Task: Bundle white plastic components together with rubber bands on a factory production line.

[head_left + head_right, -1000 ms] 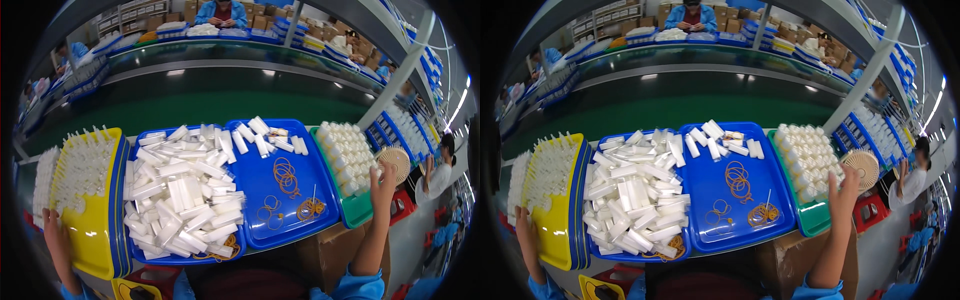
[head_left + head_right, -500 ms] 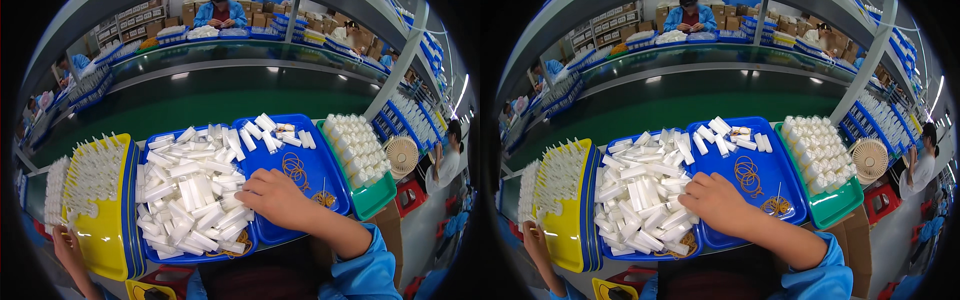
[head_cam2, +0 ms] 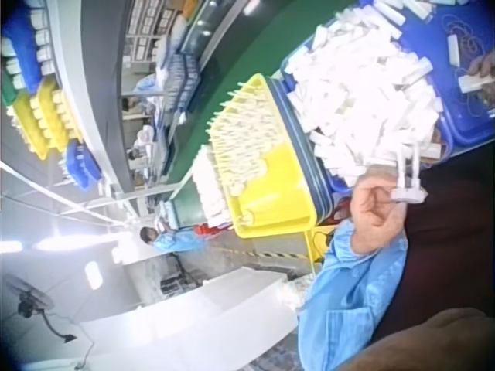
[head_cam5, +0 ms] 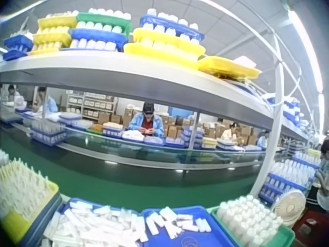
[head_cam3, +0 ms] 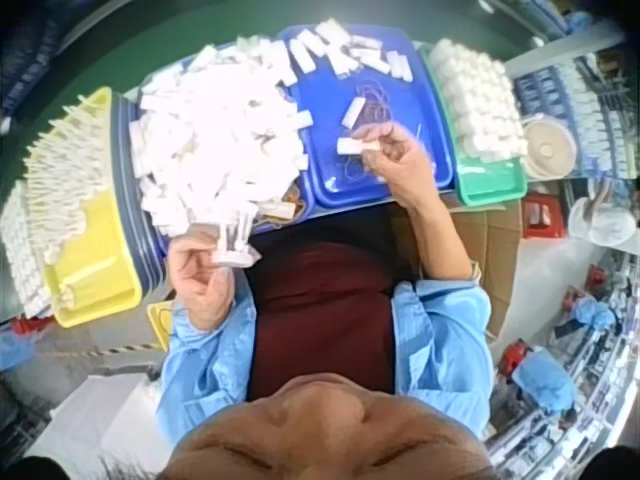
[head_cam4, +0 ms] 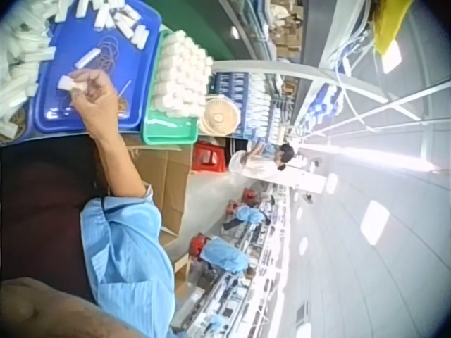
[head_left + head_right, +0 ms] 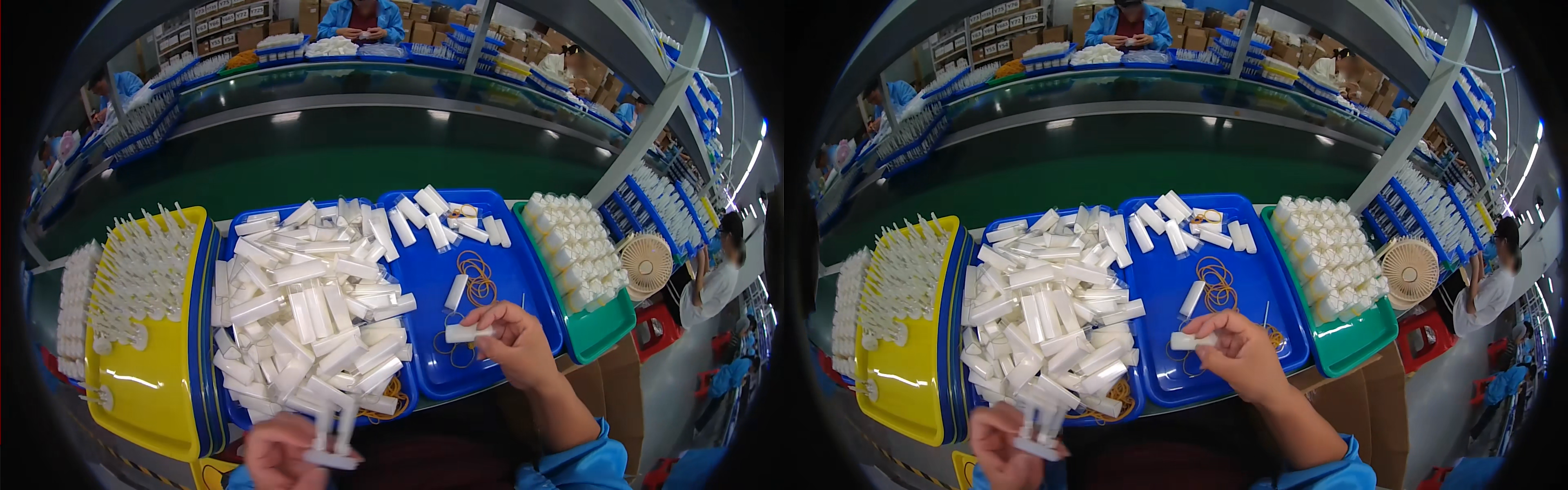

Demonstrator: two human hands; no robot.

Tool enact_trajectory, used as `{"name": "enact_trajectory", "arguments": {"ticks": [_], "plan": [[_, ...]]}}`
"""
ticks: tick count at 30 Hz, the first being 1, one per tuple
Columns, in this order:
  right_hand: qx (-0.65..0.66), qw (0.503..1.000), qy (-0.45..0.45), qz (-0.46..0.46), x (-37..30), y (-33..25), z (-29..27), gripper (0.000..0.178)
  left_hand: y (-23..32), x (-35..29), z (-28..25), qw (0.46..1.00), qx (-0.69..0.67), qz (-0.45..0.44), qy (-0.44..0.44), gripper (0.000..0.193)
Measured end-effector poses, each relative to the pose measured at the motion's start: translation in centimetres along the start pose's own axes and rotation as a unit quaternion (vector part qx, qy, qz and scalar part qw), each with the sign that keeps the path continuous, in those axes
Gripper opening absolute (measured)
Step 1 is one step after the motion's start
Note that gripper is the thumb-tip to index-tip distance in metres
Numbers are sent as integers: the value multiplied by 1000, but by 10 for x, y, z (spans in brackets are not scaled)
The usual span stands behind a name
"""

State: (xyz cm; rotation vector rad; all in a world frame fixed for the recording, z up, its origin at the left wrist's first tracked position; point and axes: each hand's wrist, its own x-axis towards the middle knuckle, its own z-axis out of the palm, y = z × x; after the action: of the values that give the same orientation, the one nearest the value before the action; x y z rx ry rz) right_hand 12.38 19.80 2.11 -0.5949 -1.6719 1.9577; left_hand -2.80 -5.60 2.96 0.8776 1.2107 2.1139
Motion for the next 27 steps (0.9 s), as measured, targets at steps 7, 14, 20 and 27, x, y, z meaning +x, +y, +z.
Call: {"name": "enact_trajectory", "arguments": {"ticks": [7, 14, 20, 27], "plan": [[106, 993, 48, -4, -21, -4, 13, 34, -36, 19, 38, 968, 135, 75, -198, 18], [245, 968, -7, 57, -20, -7, 22, 42, -43, 21, 52, 963, 168, 96, -188, 9], [311, 945, -85, 60, -19, -2, 13, 45, -46, 21, 53, 971, 139, 74, -182, 8], [298, 950, -79, -51, -21, 10, 12, 26, -50, 12, 48, 981, 5, -96, -169, 9]]}}
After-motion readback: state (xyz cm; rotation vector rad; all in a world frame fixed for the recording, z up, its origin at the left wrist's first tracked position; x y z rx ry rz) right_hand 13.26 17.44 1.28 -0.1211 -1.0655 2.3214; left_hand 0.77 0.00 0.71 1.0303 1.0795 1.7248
